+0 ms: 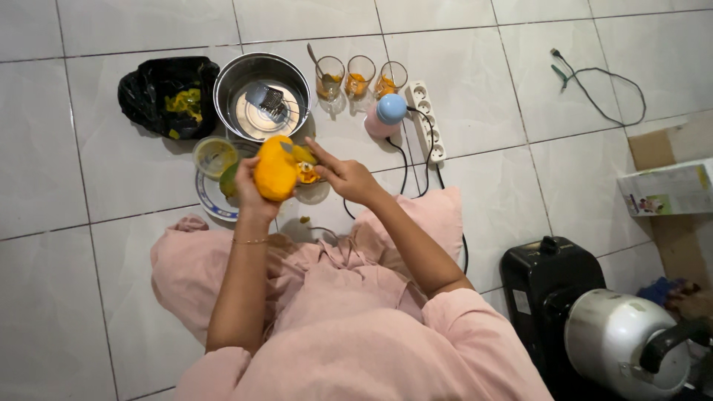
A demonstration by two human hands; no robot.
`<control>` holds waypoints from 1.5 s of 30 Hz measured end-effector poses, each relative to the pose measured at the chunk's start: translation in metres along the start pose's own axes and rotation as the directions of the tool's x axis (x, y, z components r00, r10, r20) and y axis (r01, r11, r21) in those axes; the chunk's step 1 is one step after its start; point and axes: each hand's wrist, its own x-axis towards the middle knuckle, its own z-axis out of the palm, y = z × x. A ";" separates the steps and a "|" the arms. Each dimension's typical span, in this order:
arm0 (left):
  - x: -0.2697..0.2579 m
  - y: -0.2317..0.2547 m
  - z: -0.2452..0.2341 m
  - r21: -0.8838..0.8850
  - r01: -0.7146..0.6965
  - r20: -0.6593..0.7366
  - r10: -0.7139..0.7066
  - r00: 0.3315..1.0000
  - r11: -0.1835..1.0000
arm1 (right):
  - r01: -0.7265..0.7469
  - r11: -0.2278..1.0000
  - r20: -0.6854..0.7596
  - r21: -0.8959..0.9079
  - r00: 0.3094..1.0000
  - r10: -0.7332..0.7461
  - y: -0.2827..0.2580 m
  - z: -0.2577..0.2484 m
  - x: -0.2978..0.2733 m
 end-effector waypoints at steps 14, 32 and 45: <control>0.001 0.015 -0.016 -0.081 -0.027 -0.058 0.022 0.998 0.996 | -0.202 0.782 0.005 -0.590 0.967 0.254 0.149 0.070 0.007; -0.002 0.009 -0.013 -0.037 -0.053 0.008 0.053 0.999 0.998 | -0.256 0.956 -0.102 -0.140 0.964 0.244 0.151 0.061 0.008; -0.005 -0.001 0.005 -0.129 -0.111 0.057 0.119 0.991 0.985 | -0.052 0.954 0.126 0.295 0.992 0.015 -0.028 0.003 -0.003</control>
